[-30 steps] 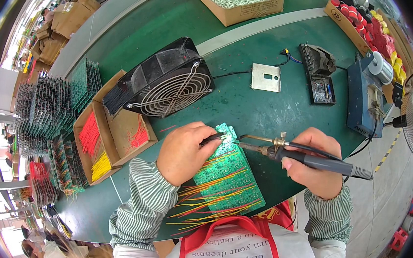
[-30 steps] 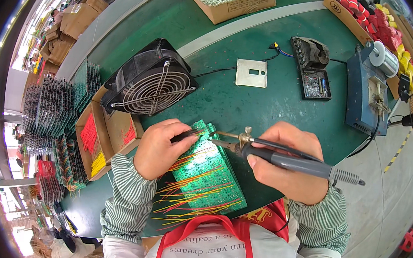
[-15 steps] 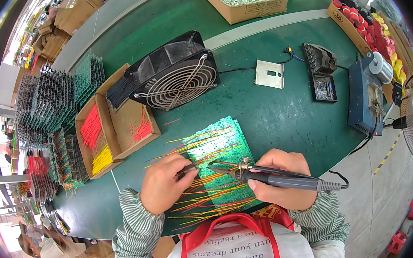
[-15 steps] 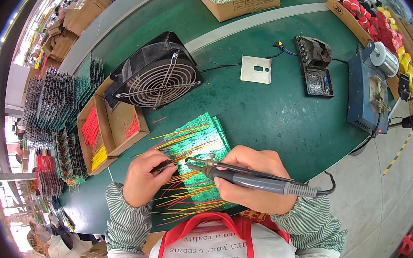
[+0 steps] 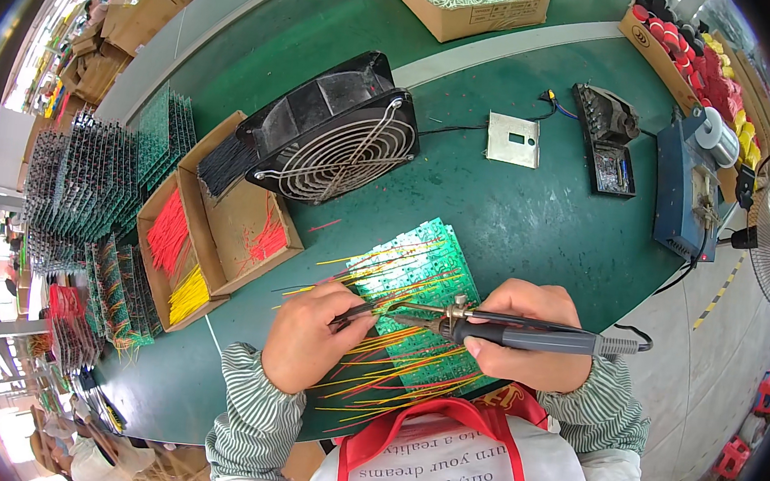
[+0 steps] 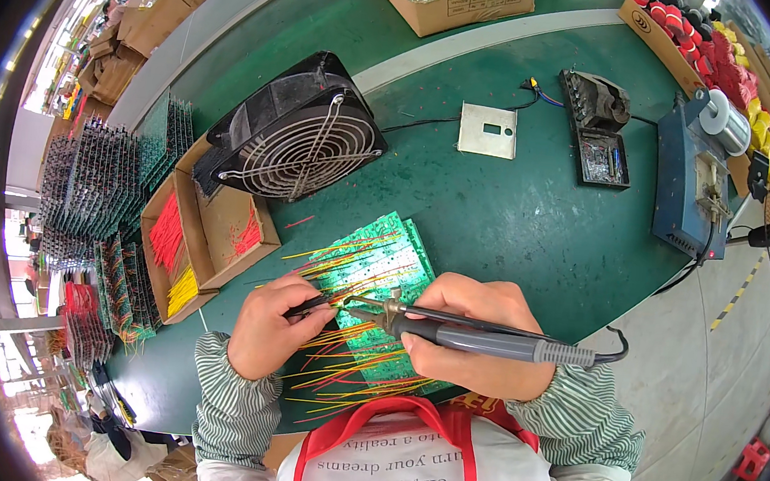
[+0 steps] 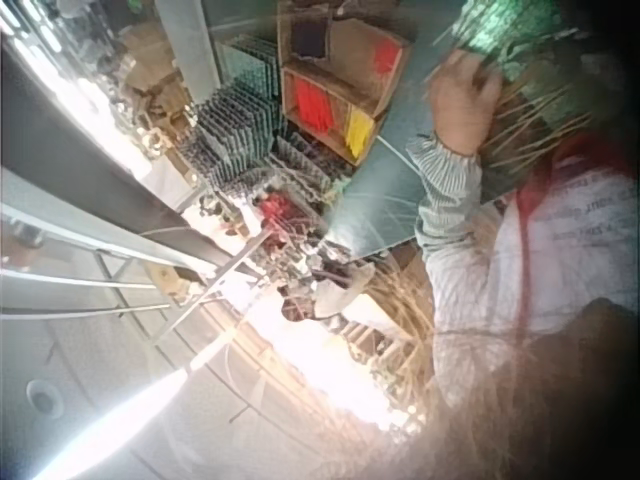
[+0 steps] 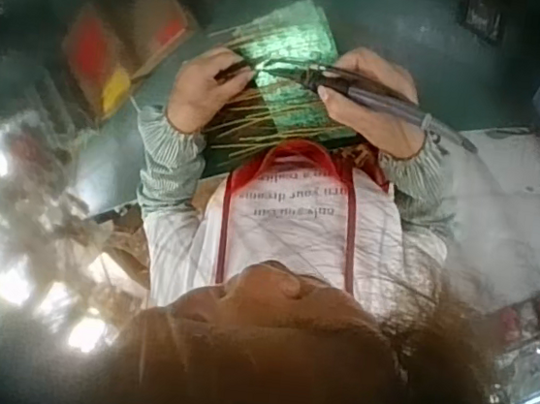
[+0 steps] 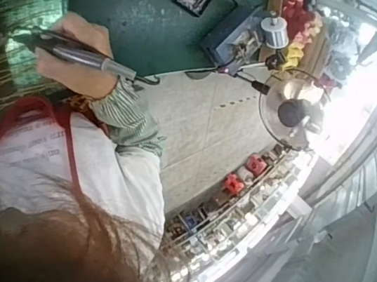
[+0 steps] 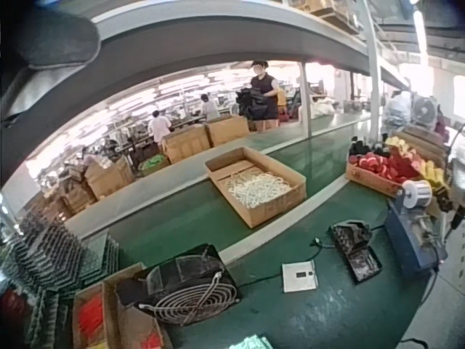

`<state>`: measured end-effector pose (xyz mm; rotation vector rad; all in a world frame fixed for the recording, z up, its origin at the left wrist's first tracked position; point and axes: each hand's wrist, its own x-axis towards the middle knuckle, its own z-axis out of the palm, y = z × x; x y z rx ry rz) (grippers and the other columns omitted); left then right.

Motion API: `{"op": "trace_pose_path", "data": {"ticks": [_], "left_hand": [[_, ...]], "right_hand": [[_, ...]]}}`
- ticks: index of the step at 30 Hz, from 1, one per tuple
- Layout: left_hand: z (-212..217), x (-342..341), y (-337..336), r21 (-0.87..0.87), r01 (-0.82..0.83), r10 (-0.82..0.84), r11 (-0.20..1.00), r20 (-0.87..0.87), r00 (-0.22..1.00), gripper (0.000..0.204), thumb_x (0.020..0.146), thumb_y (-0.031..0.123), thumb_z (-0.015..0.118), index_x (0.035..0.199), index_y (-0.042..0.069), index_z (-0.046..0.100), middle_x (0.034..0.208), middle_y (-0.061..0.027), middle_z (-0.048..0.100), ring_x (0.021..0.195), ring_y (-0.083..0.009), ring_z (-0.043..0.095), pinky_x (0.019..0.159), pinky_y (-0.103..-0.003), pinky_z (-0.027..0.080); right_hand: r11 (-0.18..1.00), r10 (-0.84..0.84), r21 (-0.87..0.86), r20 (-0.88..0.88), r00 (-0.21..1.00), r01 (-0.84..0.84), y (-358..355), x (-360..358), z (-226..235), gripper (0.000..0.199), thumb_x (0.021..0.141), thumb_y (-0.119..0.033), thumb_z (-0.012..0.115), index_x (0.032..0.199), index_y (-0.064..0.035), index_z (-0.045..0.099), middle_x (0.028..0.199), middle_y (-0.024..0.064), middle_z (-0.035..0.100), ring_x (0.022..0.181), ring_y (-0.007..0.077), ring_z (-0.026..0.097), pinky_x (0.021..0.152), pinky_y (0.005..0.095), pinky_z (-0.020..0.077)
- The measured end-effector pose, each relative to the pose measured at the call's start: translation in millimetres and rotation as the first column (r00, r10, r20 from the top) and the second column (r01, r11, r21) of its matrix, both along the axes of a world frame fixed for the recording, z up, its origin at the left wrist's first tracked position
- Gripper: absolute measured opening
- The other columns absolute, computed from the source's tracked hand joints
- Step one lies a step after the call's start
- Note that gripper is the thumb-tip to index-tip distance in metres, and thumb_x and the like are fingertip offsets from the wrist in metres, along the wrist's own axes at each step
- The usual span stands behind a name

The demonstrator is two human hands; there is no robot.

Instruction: The person solders red, yellow, and black wires onto a circuit board using a soldering iron, retrieving wires from boxes on the table.

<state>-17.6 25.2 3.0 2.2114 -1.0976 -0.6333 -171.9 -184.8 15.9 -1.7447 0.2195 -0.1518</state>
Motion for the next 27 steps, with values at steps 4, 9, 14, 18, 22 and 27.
{"op": "trace_pose_path", "data": {"ticks": [4,9,14,18,22,27], "left_hand": [[2.0,-0.1,-0.1,0.014,0.0,0.001,1.0,-0.017,1.0,0.014,0.078,0.013,0.068,0.082,0.0,0.063,0.074,-0.011,0.06,0.063,-0.0256,0.059,0.059,-0.034,0.047],[23.6,3.9,12.2,0.002,-0.145,0.14,0.989,0.269,0.953,0.012,0.079,0.01,0.067,0.087,0.002,0.065,0.075,-0.0119,0.062,0.065,-0.0267,0.061,0.06,-0.035,0.048],[34.8,-11.1,3.2,-0.099,-0.19,0.213,0.977,0.371,0.904,0.01,0.079,0.011,0.066,0.086,0.004,0.065,0.08,-0.0119,0.065,0.07,-0.0292,0.062,0.063,-0.037,0.049],[13.8,-17.8,-15.2,-0.039,-0.004,0.012,0.999,0.225,0.974,0.013,0.079,0.013,0.066,0.087,0.003,0.064,0.082,-0.0109,0.063,0.073,-0.0291,0.062,0.065,-0.038,0.049],[-0.1,-13.8,-20.5,-0.062,0.013,-0.002,0.998,0.171,0.985,0.012,0.078,0.009,0.069,0.084,0.0,0.064,0.075,-0.009,0.058,0.059,-0.0215,0.057,0.053,-0.03,0.045],[-1.2,-12.5,-22.7,-0.061,0.013,-0.004,0.998,0.145,0.989,0.013,0.077,0.01,0.069,0.083,0.0,0.064,0.075,-0.0085,0.058,0.059,-0.021,0.057,0.052,-0.029,0.045]], "right_hand": [[1.0,-0.015,-0.014,0.031,0.999,0.016,-5.0,-3.4,2.6,0.018,0.073,-0.006,0.07,0.082,0.0002,0.056,0.064,0.0055,0.063,0.056,0.0069,0.059,0.051,0.0232,0.0461],[0.999,-0.044,-0.012,0.017,0.999,0.044,-8.3,-10.3,4.4,0.017,0.073,-0.005,0.07,0.081,0.0002,0.056,0.063,0.005,0.063,0.055,0.0071,0.059,0.05,0.0227,0.0458],[0.997,-0.075,-0.029,0.043,0.996,0.077,-10.7,-15.1,1.4,0.016,0.073,-0.005,0.07,0.081,-0.0002,0.057,0.063,0.0045,0.063,0.055,0.0065,0.058,0.05,0.0222,0.0448],[0.992,-0.121,0.023,0.004,0.993,0.121,-11.7,-15.6,2.1,0.015,0.072,-0.006,0.071,0.079,-0.0004,0.059,0.063,0.0034,0.062,0.056,0.006,0.057,0.05,0.0223,0.0442],[0.993,-0.116,-0.004,0.001,0.993,0.116,-12.7,-14.7,-0.9,0.015,0.072,-0.007,0.071,0.079,-0.0004,0.059,0.063,0.003,0.062,0.056,0.0058,0.057,0.05,0.0222,0.044],[0.995,-0.102,0.004,0.004,0.995,0.102,-13.4,-10.5,-1.7,0.015,0.071,-0.006,0.071,0.078,-0.0007,0.059,0.062,0.0031,0.062,0.055,0.0059,0.057,0.049,0.0224,0.0437]]}}
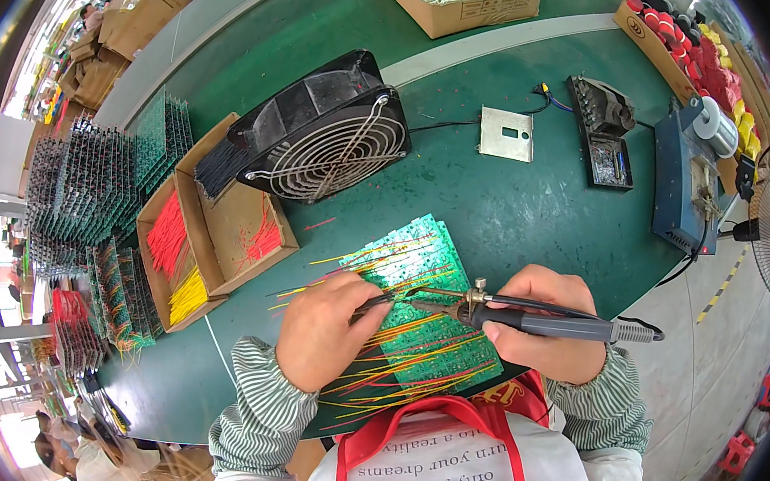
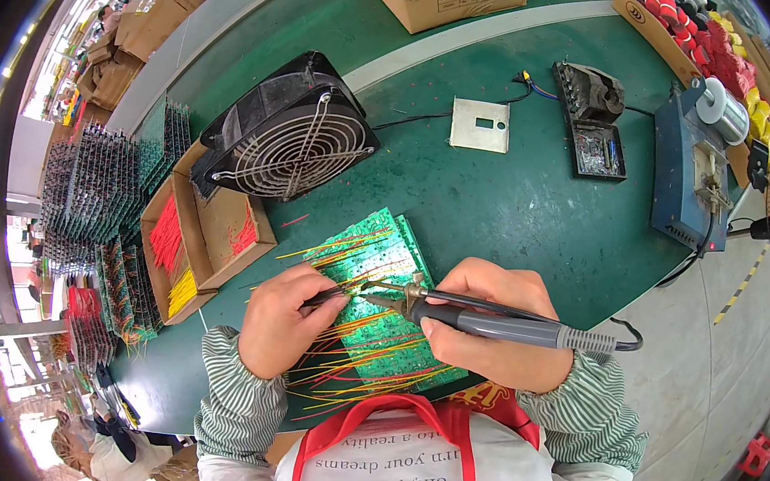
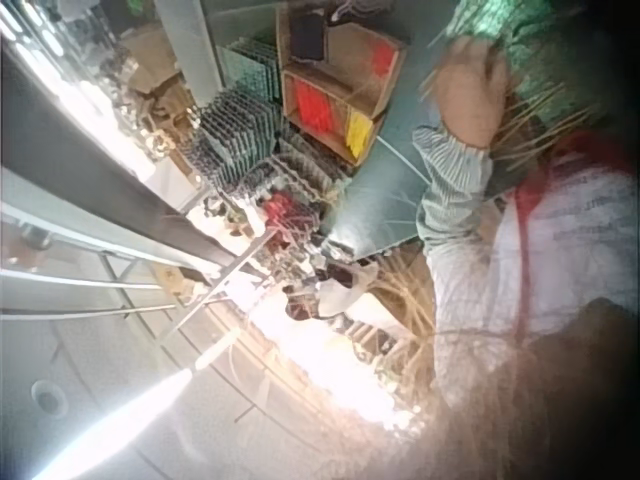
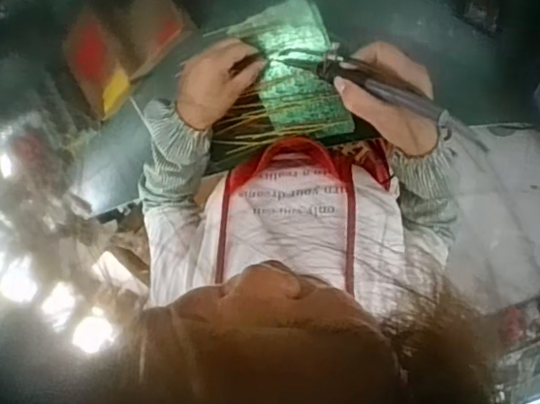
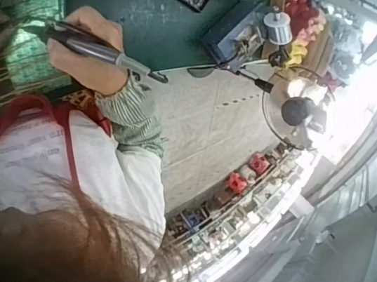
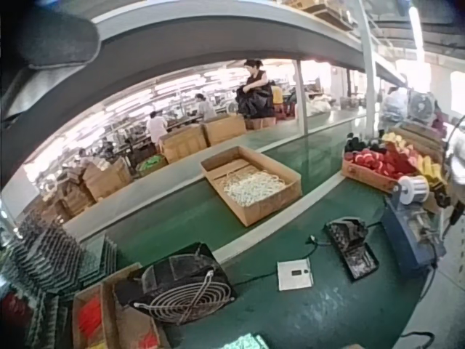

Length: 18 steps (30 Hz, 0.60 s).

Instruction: The person solders red, yellow, and black wires onto a circuit board using a soldering iron, retrieving wires from boxes on the table.

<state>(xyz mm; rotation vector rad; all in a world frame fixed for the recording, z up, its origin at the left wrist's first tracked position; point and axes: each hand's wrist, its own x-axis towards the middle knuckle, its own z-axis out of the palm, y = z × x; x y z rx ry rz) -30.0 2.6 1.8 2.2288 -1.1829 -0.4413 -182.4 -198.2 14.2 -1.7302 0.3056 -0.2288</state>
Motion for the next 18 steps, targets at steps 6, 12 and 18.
{"op": "trace_pose_path", "data": {"ticks": [6,12,18], "left_hand": [[1.0,1.9,-0.8,0.035,0.008,-0.008,0.999,0.0,1.0,0.013,0.077,0.01,0.069,0.083,0.0,0.064,0.074,-0.0086,0.058,0.059,-0.0203,0.057,0.053,-0.029,0.045],[16.2,11.4,10.5,0.087,-0.035,0.032,0.996,0.034,0.999,0.012,0.08,0.015,0.065,0.085,0.004,0.064,0.081,-0.0099,0.062,0.072,-0.028,0.062,0.063,-0.036,0.049],[37.3,5.0,5.0,0.02,-0.207,0.197,0.978,0.229,0.953,0.011,0.08,0.013,0.064,0.089,0.006,0.064,0.076,-0.01,0.064,0.069,-0.0294,0.061,0.062,-0.037,0.049]], "right_hand": [[1.0,-0.002,-0.03,0.034,0.999,0.003,-3.2,-0.2,-0.3,0.015,0.071,-0.005,0.07,0.079,-0.0004,0.058,0.061,0.0036,0.062,0.054,0.0064,0.057,0.049,0.0227,0.0438],[0.999,-0.038,-0.01,0.049,0.998,0.038,-6.6,-5.4,4.0,0.015,0.07,-0.005,0.071,0.078,-0.0002,0.058,0.061,0.0035,0.062,0.054,0.0064,0.057,0.048,0.0223,0.0437],[0.996,-0.087,-0.015,0.016,0.996,0.087,-10.5,-15.5,0.1,0.016,0.07,-0.006,0.071,0.078,-0.0001,0.058,0.062,0.0028,0.062,0.054,0.0064,0.056,0.049,0.0224,0.0437]]}}
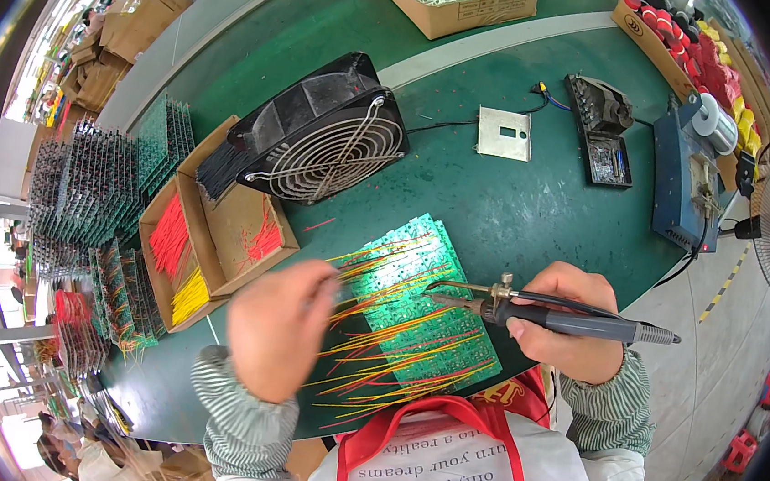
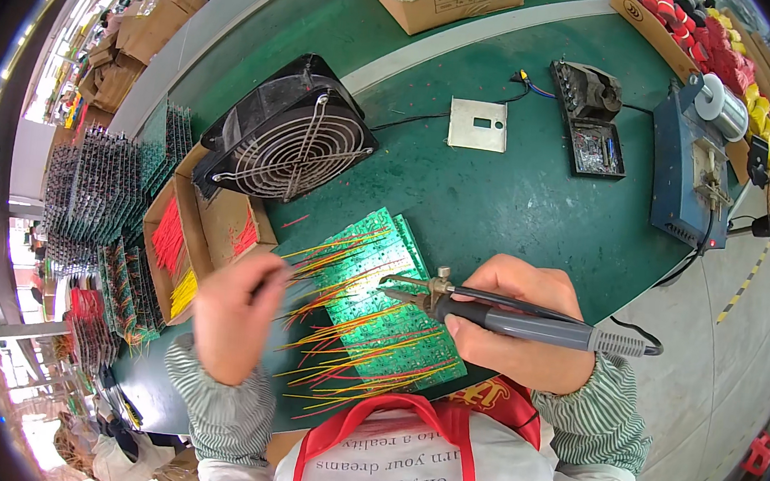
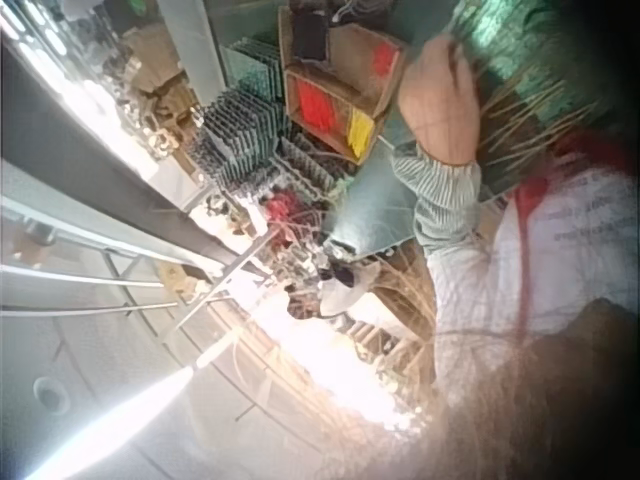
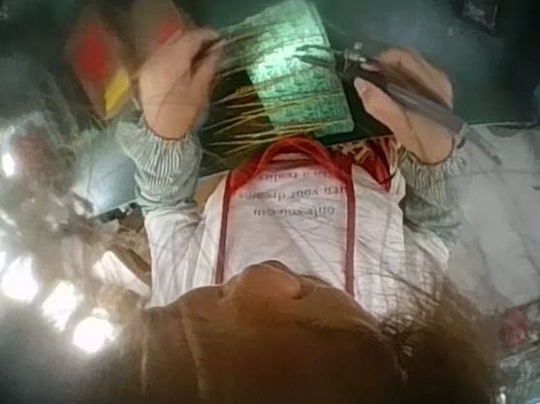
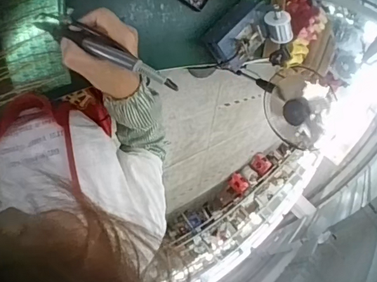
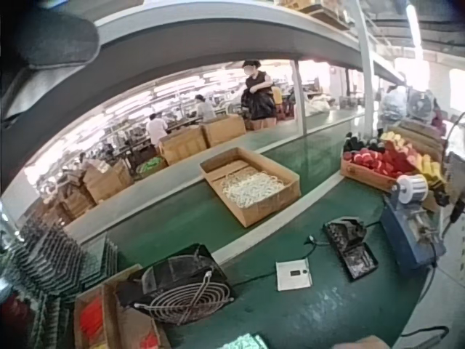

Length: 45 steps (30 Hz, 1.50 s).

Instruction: The person solders red, yellow, and black wires onto a circuit board using a soldering iron, retrieving wires from boxes on the table.

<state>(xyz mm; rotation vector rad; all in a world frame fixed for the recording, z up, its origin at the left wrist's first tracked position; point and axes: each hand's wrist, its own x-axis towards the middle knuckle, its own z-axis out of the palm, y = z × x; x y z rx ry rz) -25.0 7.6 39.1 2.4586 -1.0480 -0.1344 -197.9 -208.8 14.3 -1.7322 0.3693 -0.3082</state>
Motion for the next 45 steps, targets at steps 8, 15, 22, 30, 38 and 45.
{"op": "trace_pose_path", "data": {"ticks": [8,15,22,30,38,45], "left_hand": [[-35.0,-8.1,-26.2,-0.035,0.235,-0.237,0.971,-0.215,0.948,0.015,0.08,0.017,0.065,0.087,0.004,0.064,0.08,-0.0097,0.062,0.071,-0.029,0.061,0.064,-0.038,0.048],[-36.0,-7.1,-30.3,-0.003,0.236,-0.23,0.972,-0.239,0.943,0.016,0.08,0.018,0.065,0.087,0.003,0.065,0.08,-0.0102,0.062,0.072,-0.0296,0.061,0.064,-0.038,0.048],[-40.0,-5.6,-30.1,-0.074,0.242,-0.252,0.968,-0.216,0.943,0.013,0.076,0.009,0.069,0.083,-0.001,0.065,0.074,-0.0108,0.059,0.06,-0.024,0.058,0.053,-0.032,0.046],[-22.2,0.3,-23.4,0.001,0.208,-0.205,0.978,-0.177,0.963,0.014,0.079,0.016,0.066,0.085,0.003,0.064,0.08,-0.0104,0.062,0.069,-0.0291,0.061,0.062,-0.038,0.048],[-18.2,-12.2,-39.6,-0.016,0.238,-0.237,0.971,-0.149,0.96,0.013,0.079,0.015,0.065,0.084,0.004,0.062,0.081,-0.0096,0.06,0.072,-0.029,0.06,0.064,-0.038,0.048],[-37.4,-11.0,-52.2,-0.082,0.277,-0.287,0.957,-0.166,0.943,0.015,0.076,0.01,0.07,0.083,-0.001,0.063,0.074,-0.0098,0.059,0.057,-0.0222,0.056,0.053,-0.032,0.044]], "right_hand": [[0.999,-0.023,0.022,-0.012,1.0,0.024,-3.6,-2.2,1.0,0.016,0.07,-0.007,0.071,0.078,-0.0004,0.059,0.063,0.0027,0.061,0.055,0.0059,0.055,0.05,0.0223,0.0432],[1.0,-0.002,-0.004,-0.022,1.0,0.002,-4.5,3.8,-0.8,0.015,0.07,-0.007,0.071,0.077,-0.001,0.059,0.061,0.0023,0.06,0.053,0.0054,0.054,0.049,0.022,0.0421],[0.999,0.022,-0.045,0.014,1.0,-0.021,-5.7,5.3,-2.0,0.016,0.07,-0.007,0.072,0.076,-0.0011,0.058,0.059,0.0019,0.06,0.051,0.0059,0.054,0.048,0.0223,0.0418],[0.997,-0.032,-0.064,0.026,0.999,0.033,-9.9,-3.3,1.9,0.017,0.069,-0.007,0.072,0.078,-0.0008,0.059,0.063,0.0028,0.061,0.054,0.0057,0.055,0.049,0.0219,0.0422],[0.997,-0.074,0.022,0.012,0.997,0.074,-16.3,-10.1,2.4,0.016,0.07,-0.006,0.071,0.079,0.0,0.059,0.064,0.0006,0.06,0.057,0.0046,0.054,0.051,0.0213,0.0428],[0.997,-0.075,-0.011,0.004,0.997,0.075,-18.9,-8.9,-1.3,0.016,0.07,-0.007,0.071,0.078,-0.0002,0.059,0.063,0.0007,0.06,0.057,0.0042,0.053,0.051,0.0214,0.0418]]}}
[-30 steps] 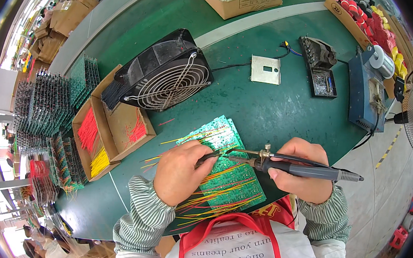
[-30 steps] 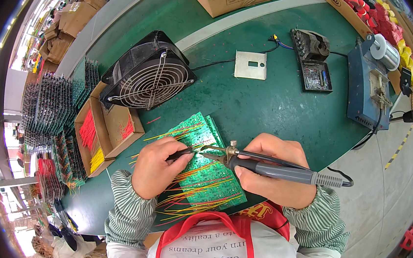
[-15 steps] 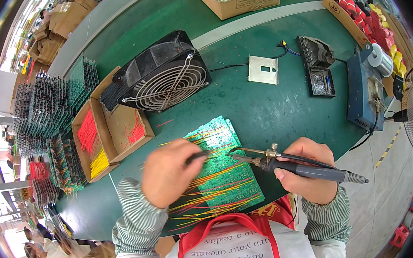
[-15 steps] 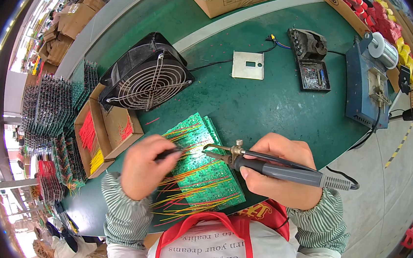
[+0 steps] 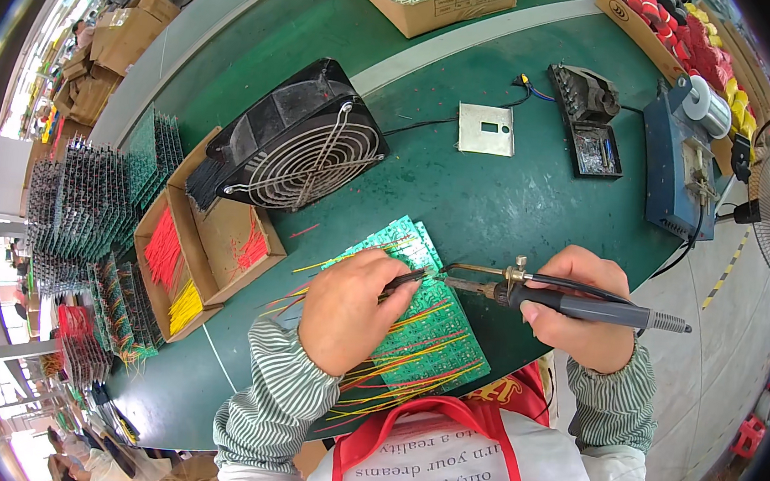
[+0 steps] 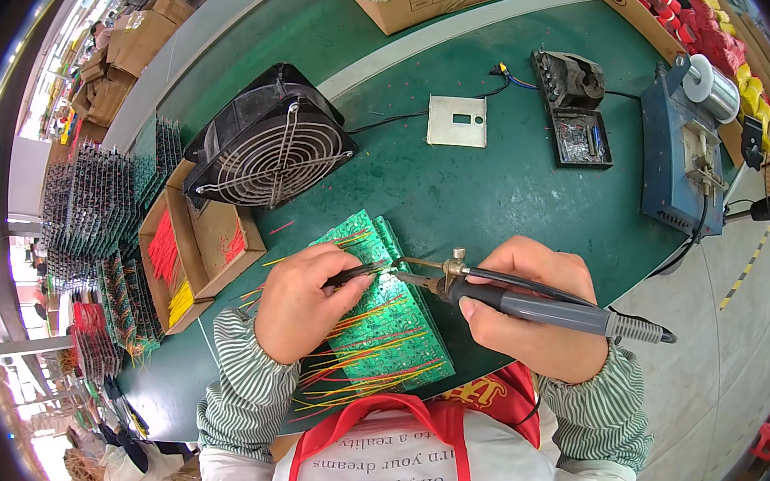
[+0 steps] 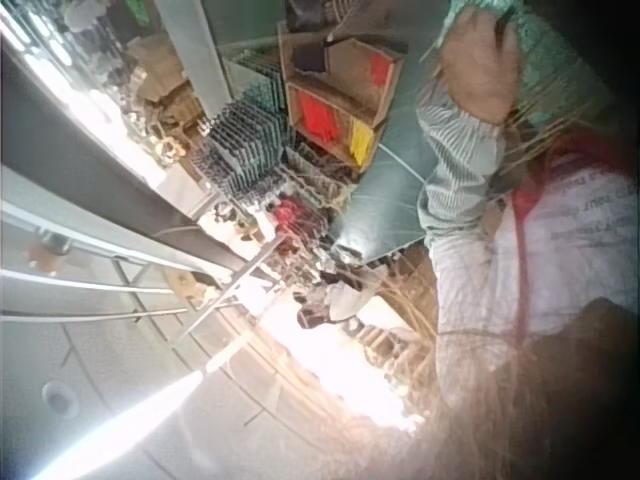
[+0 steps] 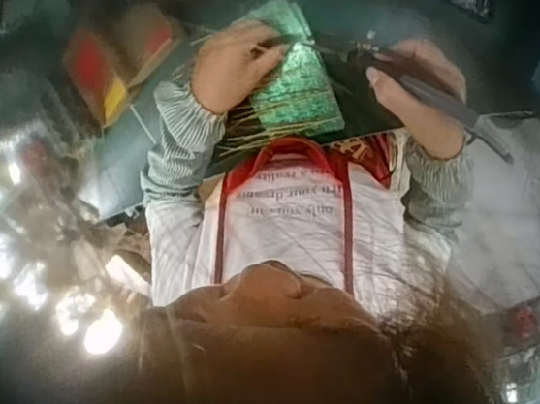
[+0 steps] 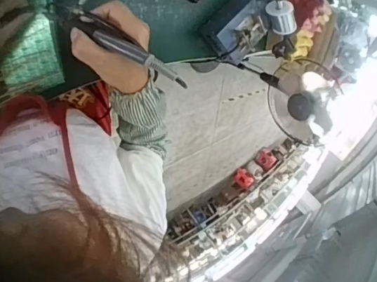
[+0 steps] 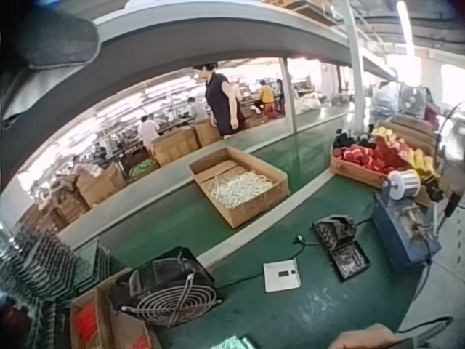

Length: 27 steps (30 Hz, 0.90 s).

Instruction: The person solders red, yellow, and black wires onto a circuit board using a soldering iron, retrieving wires from boxes on the table.

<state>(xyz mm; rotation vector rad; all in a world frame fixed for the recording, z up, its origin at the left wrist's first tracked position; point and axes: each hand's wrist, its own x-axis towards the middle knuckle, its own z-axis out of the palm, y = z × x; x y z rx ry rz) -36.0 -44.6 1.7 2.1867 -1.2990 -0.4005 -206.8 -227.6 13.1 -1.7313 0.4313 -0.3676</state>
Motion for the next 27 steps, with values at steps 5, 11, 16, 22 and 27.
{"op": "trace_pose_path", "data": {"ticks": [5,11,16,22,27], "left_hand": [[1.9,-0.8,-1.6,0.081,-0.012,0.016,0.997,-0.041,0.999,0.015,0.08,0.016,0.065,0.085,0.003,0.065,0.08,-0.0102,0.061,0.073,-0.0291,0.061,0.064,-0.038,0.048],[-2.7,0.2,-0.5,-0.005,0.0,0.0,1.0,-0.022,1.0,0.014,0.076,0.011,0.07,0.082,-0.001,0.063,0.074,-0.0098,0.059,0.058,-0.0224,0.056,0.053,-0.032,0.044],[0.8,1.6,4.5,-0.03,0.011,-0.011,1.0,-0.002,1.0,0.013,0.076,0.01,0.07,0.082,-0.001,0.065,0.074,-0.0099,0.06,0.059,-0.0225,0.057,0.053,-0.032,0.045],[29.7,3.1,50.4,-0.02,-0.163,0.163,0.986,0.219,0.962,0.01,0.077,0.009,0.069,0.082,0.001,0.065,0.075,-0.0087,0.06,0.06,-0.0204,0.056,0.054,-0.031,0.045],[18.4,-21.7,72.7,0.072,-0.135,0.145,0.988,-0.146,0.979,0.012,0.074,0.004,0.071,0.08,-0.002,0.063,0.07,-0.0066,0.057,0.053,-0.0123,0.05,0.048,-0.024,0.04]], "right_hand": [[1.0,0.02,0.008,-0.017,1.0,-0.019,-1.9,2.6,-1.8,0.016,0.07,-0.007,0.071,0.077,-0.0003,0.059,0.063,0.0009,0.06,0.057,0.0041,0.053,0.05,0.0213,0.0414],[1.0,0.013,0.007,0.004,1.0,-0.013,-1.3,-0.5,0.9,0.016,0.07,-0.006,0.071,0.079,0.0001,0.059,0.064,0.0017,0.06,0.056,0.0038,0.053,0.05,0.0209,0.0419],[1.0,0.011,-0.016,0.034,0.999,-0.01,-1.1,-7.1,5.5,0.017,0.07,-0.005,0.071,0.081,0.0003,0.059,0.065,0.0024,0.062,0.056,0.0038,0.054,0.051,0.0201,0.0427],[0.994,0.058,-0.094,0.024,0.998,-0.055,10.1,-14.7,10.6,0.016,0.068,-0.004,0.071,0.077,-0.0005,0.058,0.063,0.0034,0.062,0.054,0.0047,0.056,0.049,0.0209,0.0426],[0.979,0.202,0.011,0.009,0.979,-0.202,33.8,-5.6,6.7,0.015,0.069,-0.006,0.071,0.077,-0.0021,0.059,0.058,0.0033,0.06,0.05,0.0076,0.057,0.047,0.023,0.0427]]}}
